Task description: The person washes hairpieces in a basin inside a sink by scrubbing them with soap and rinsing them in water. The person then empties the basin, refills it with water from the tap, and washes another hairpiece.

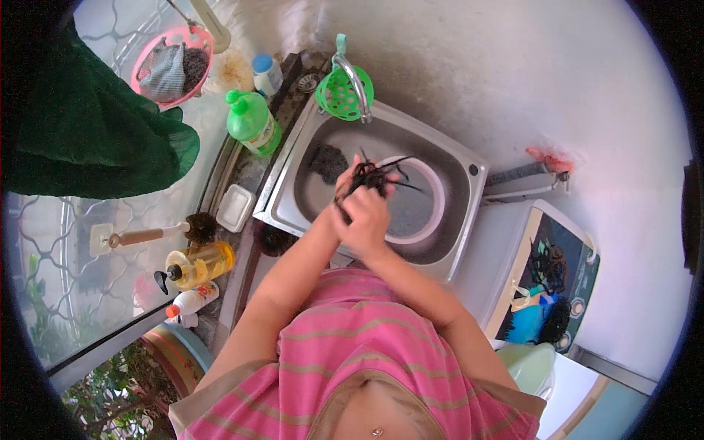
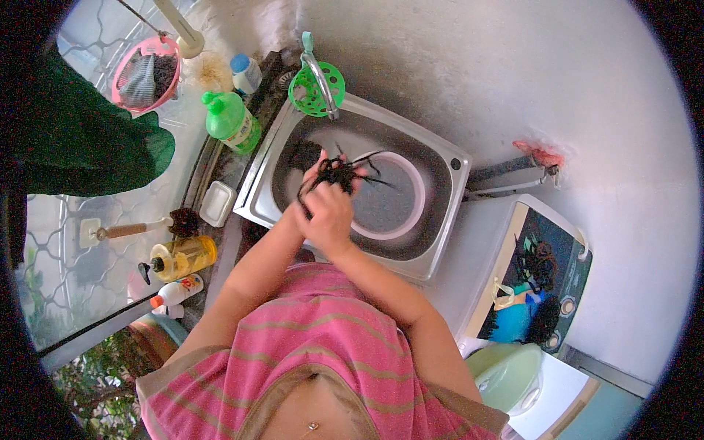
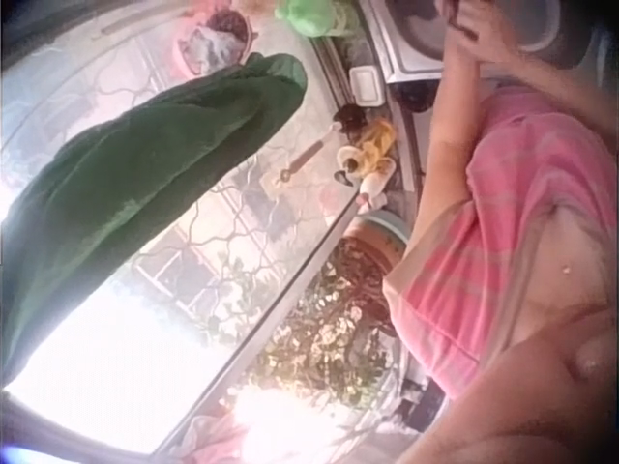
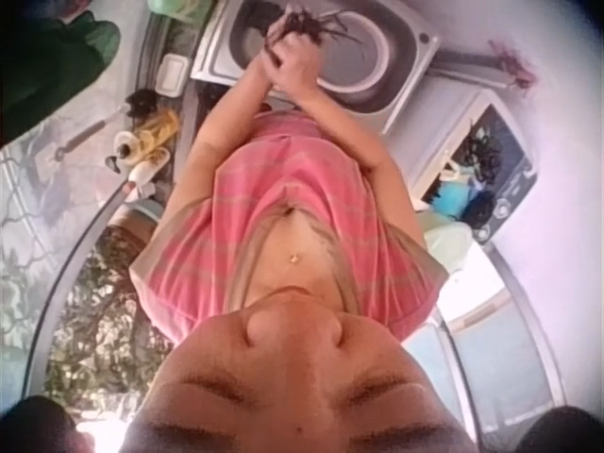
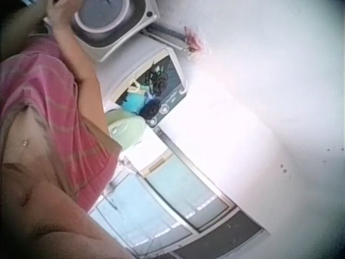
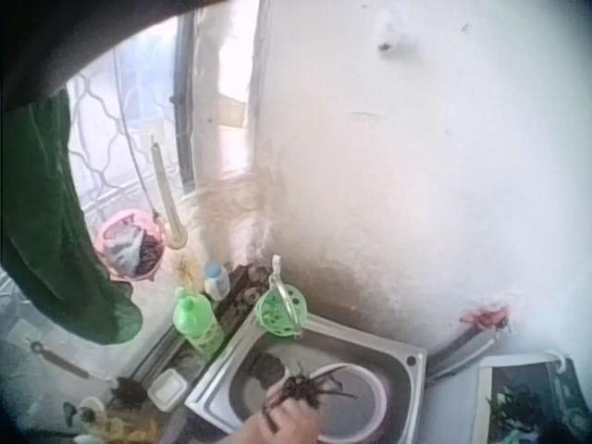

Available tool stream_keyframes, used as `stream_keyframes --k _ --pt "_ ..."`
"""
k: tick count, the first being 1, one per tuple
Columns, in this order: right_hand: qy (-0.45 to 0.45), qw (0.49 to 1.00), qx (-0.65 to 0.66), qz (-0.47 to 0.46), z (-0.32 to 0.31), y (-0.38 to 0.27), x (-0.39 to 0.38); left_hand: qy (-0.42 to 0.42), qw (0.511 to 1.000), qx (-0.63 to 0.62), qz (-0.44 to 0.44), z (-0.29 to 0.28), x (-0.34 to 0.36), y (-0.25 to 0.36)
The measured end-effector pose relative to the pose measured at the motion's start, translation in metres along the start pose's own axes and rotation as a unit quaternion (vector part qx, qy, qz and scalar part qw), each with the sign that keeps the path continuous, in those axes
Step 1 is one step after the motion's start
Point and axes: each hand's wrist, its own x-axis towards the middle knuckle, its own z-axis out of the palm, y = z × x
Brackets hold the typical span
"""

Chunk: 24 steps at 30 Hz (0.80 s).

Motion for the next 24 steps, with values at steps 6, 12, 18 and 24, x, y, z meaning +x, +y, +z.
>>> stream_keyframes --k 6,12,18,24 --pt "0.049 0.962 0.005 0.27 0.013 0.088 0.018 0.3 0.947 0.086 0.076 0.027 0.01 -0.027" --pt "0.004 0.99 -0.005 0.144 0.008 0.004 0.002 -0.057 0.996 0.055 0.028 -0.05 -0.01 0.006" --pt "0.005 0.952 0.147 0.27 0.028 0.079 -0.01 0.34 0.934 0.106 0.019 0.012 -0.001 -0.013" --pt "-0.031 0.981 0.049 0.187 0.005 0.002 -0.003 0.092 0.991 0.075 0.061 -0.036 -0.017 0.006"
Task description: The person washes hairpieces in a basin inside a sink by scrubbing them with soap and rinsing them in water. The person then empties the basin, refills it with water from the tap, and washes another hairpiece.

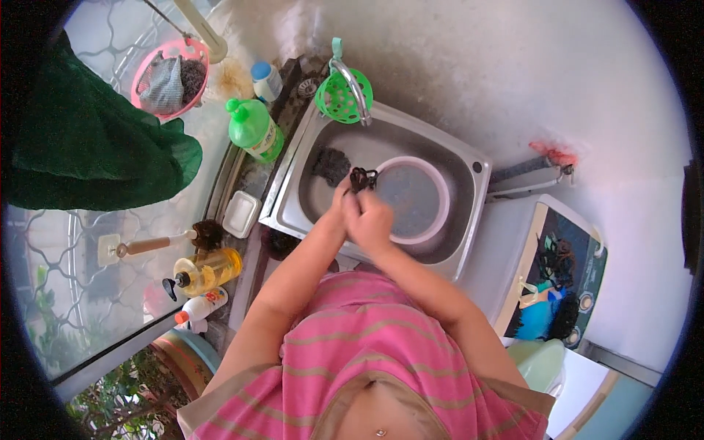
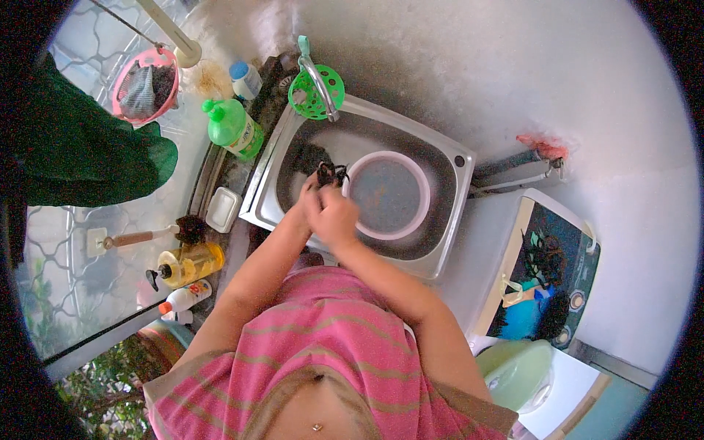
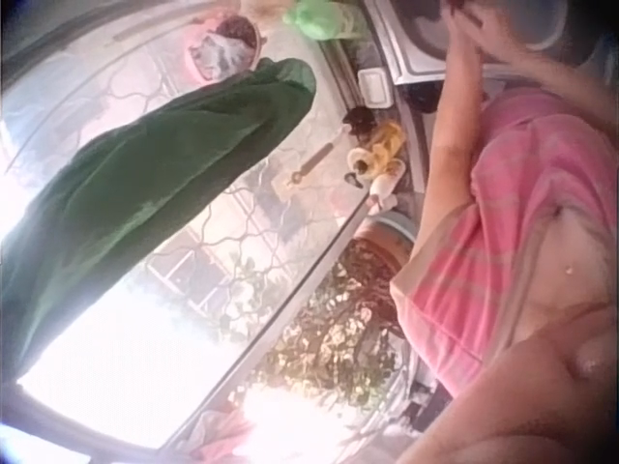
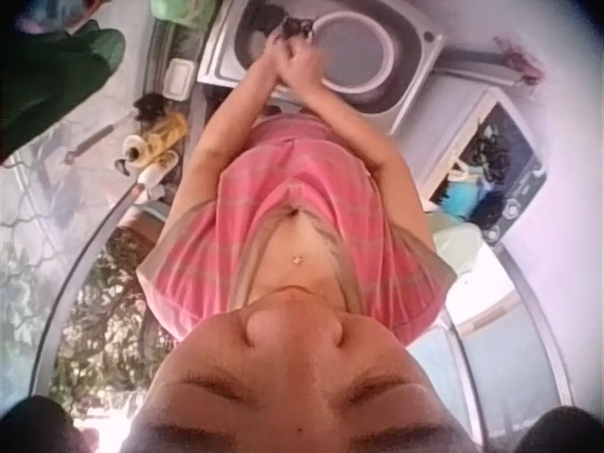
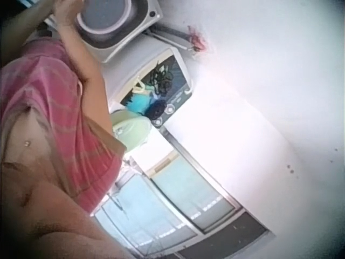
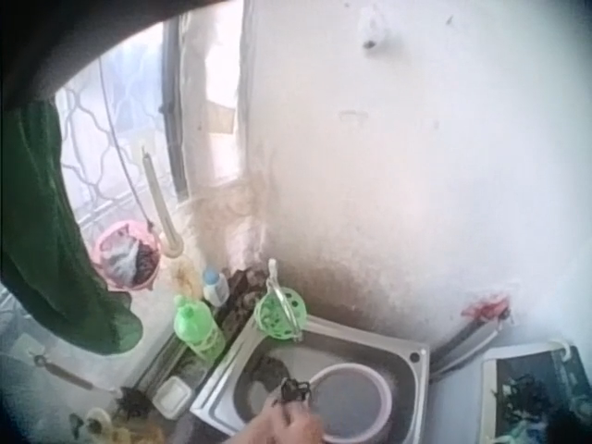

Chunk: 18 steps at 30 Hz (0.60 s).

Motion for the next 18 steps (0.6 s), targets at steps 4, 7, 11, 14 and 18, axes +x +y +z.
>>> stream_keyframes --k 4,7,11,14,18 --pt "0.01 0.992 0.06 0.114 0.008 0.043 0.014 0.227 0.973 0.045 0.014 0.027 0.001 -0.016" --pt "0.038 0.979 0.003 0.199 0.013 0.097 0.043 0.144 0.986 0.042 -0.076 0.06 -0.011 -0.015" --pt "0.013 0.923 0.242 0.298 0.02 0.136 0.039 0.095 0.987 0.02 -0.127 0.086 -0.012 -0.009" --pt "-0.178 0.595 0.603 0.5 0.001 0.107 0.04 0.071 0.985 -0.01 -0.155 0.07 -0.005 -0.012" --pt "-0.18 0.569 0.634 0.492 -0.027 0.078 0.061 0.063 0.986 -0.042 -0.148 0.063 -0.008 -0.009"
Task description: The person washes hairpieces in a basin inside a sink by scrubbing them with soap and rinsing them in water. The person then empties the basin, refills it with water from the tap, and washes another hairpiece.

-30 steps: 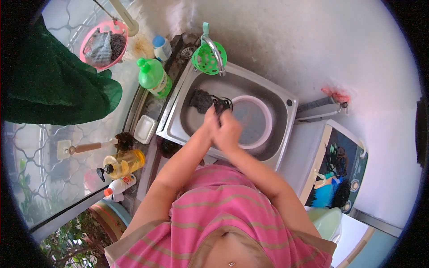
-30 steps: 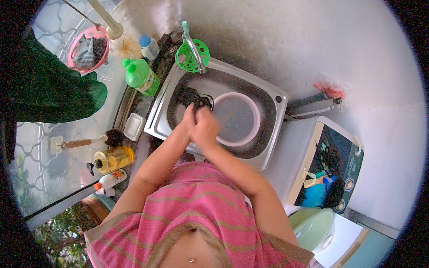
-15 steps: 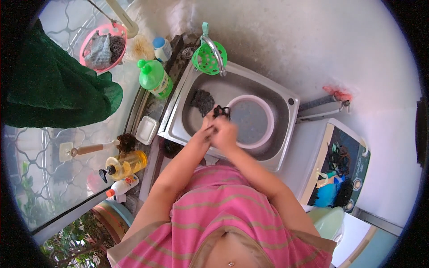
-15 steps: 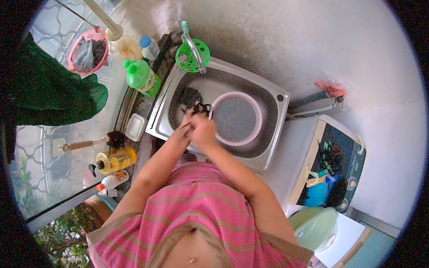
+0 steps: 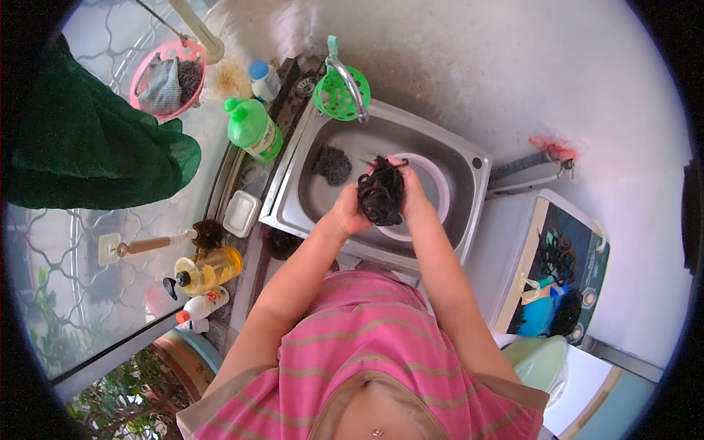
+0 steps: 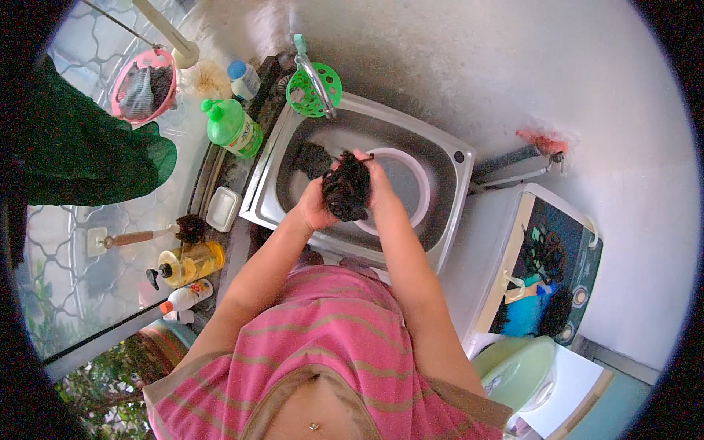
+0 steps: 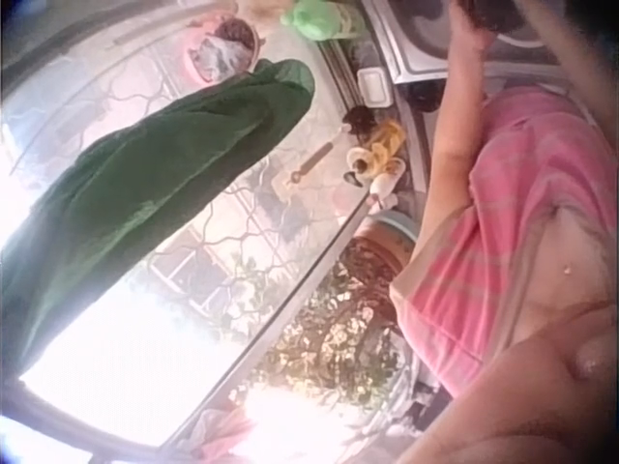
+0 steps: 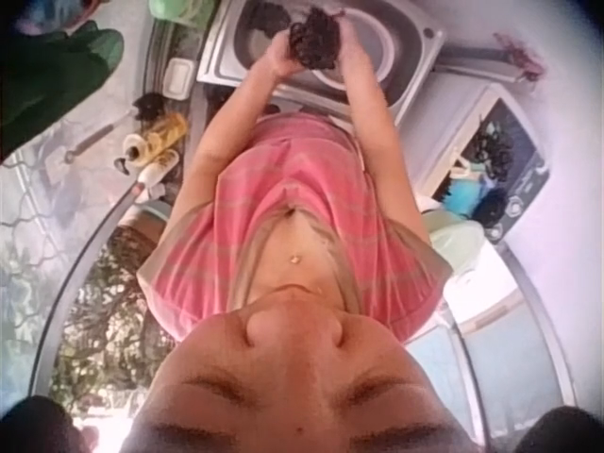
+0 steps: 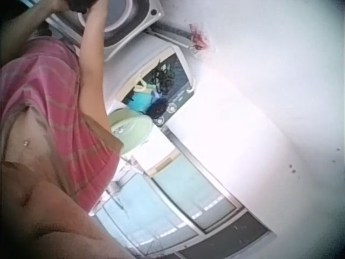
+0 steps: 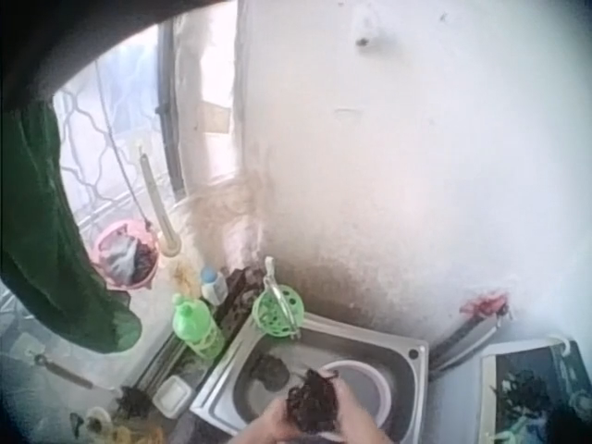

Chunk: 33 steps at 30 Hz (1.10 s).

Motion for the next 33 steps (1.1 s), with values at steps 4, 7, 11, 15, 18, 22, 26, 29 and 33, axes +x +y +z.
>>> stream_keyframes --k 4,7,11,15,18,22,26,29,33 --pt "0.072 0.977 -0.068 -0.187 -0.006 -0.018 0.016 -0.073 0.996 -0.049 0.037 -0.001 -0.004 -0.008" --pt "0.185 0.875 -0.271 -0.355 0.03 0.008 -0.005 0.093 0.994 -0.006 0.052 -0.008 0.0 -0.018" --pt "0.099 0.549 -0.6 -0.574 0.024 0.096 -0.019 0.032 0.996 0.015 0.077 -0.012 -0.001 -0.021" --pt "0.103 0.501 -0.634 -0.581 -0.002 0.075 -0.009 0.097 0.994 0.004 0.046 0.015 0.0 -0.023" --pt "0.301 0.596 -0.567 -0.483 0.006 0.028 0.003 0.092 0.991 0.081 0.057 -0.013 0.01 -0.029" --pt "0.261 0.58 -0.618 -0.461 0.016 0.067 -0.019 -0.084 0.994 0.001 0.076 -0.068 0.035 -0.027" --pt "0.15 0.557 -0.593 -0.561 0.0 0.075 -0.028 0.075 0.979 0.06 0.181 -0.034 0.019 -0.046" --pt "0.401 0.541 -0.605 -0.425 -0.058 0.027 0.016 0.156 0.979 0.13 -0.004 -0.033 0.03 -0.054" --pt "0.357 0.603 -0.599 -0.387 -0.069 0.01 0.003 0.182 0.978 0.104 -0.004 -0.011 0.05 -0.058"
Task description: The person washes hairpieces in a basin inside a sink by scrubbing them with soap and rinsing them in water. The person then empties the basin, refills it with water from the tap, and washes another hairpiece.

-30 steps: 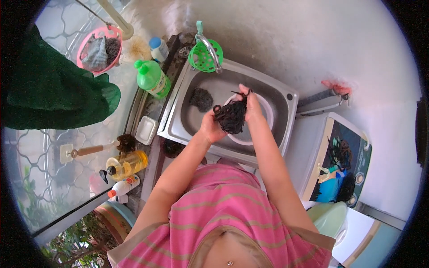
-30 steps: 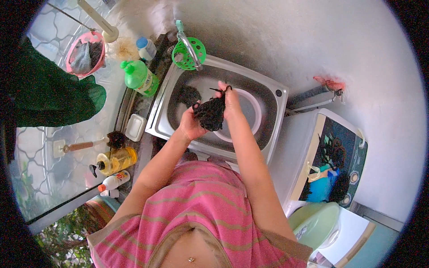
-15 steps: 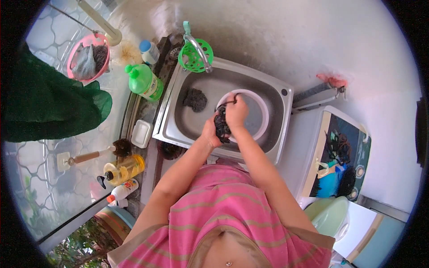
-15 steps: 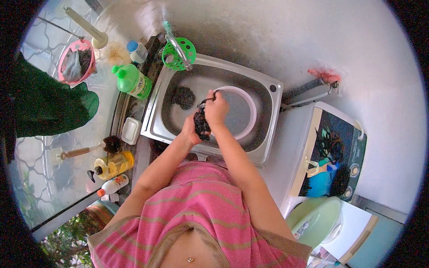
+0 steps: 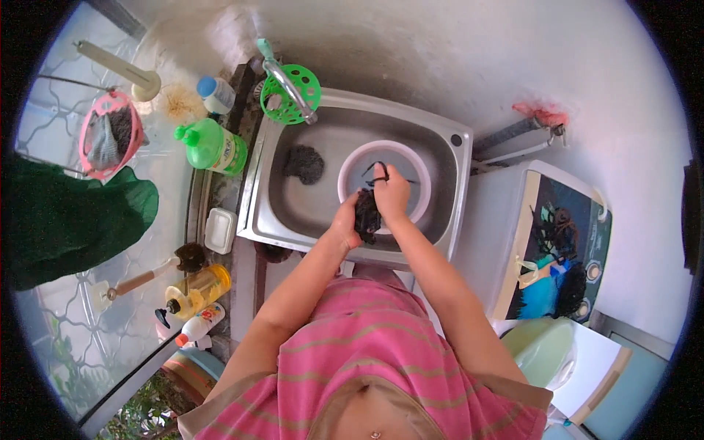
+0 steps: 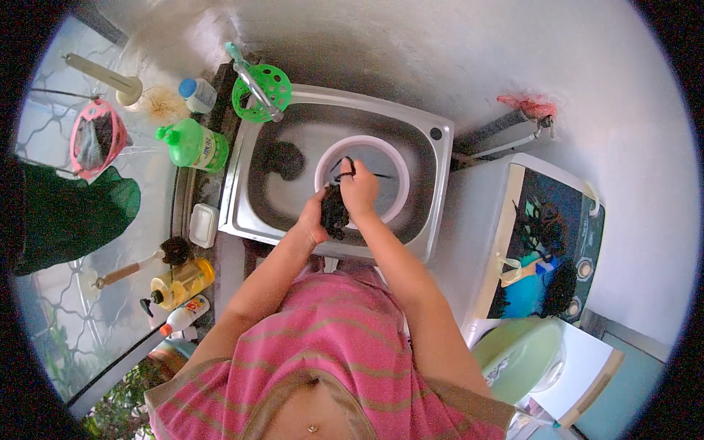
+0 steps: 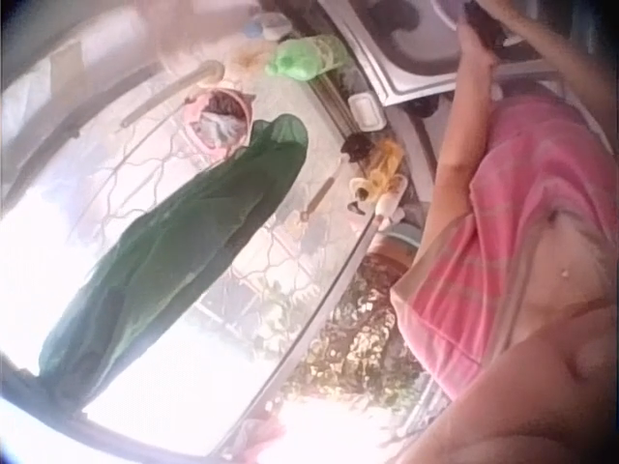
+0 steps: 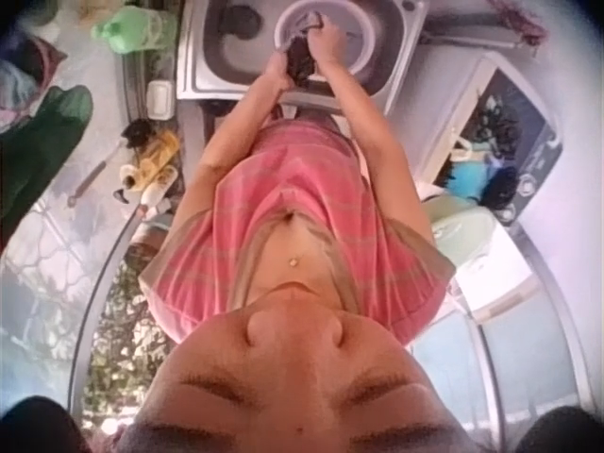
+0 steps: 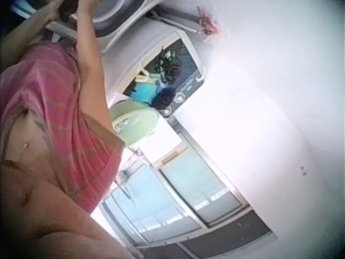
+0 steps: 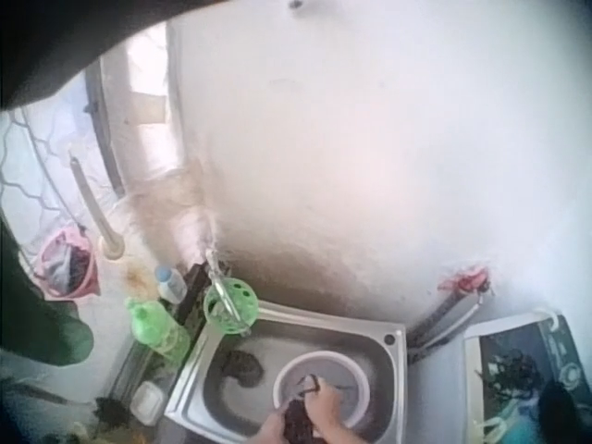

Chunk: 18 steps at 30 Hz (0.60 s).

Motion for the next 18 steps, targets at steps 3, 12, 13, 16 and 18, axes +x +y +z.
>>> stream_keyframes --k 3,12,13,16,18 --pt "0.007 0.996 -0.007 -0.091 0.015 0.018 -0.03 -0.081 0.993 -0.079 0.019 -0.029 0.044 -0.001" --pt "0.006 0.991 0.027 0.133 0.003 0.078 0.013 0.057 0.998 0.014 -0.019 0.02 0.047 -0.031" --pt "0.021 0.994 0.036 0.101 -0.004 0.066 0.011 0.075 0.997 0.001 0.001 0.017 0.055 -0.028" --pt "-0.067 0.996 0.054 -0.011 -0.013 -0.008 -0.044 -0.169 0.976 -0.114 0.078 -0.087 0.101 -0.024" --pt "-0.028 0.997 0.069 0.017 -0.002 0.017 -0.026 -0.125 0.975 -0.139 0.122 -0.07 0.1 -0.031"
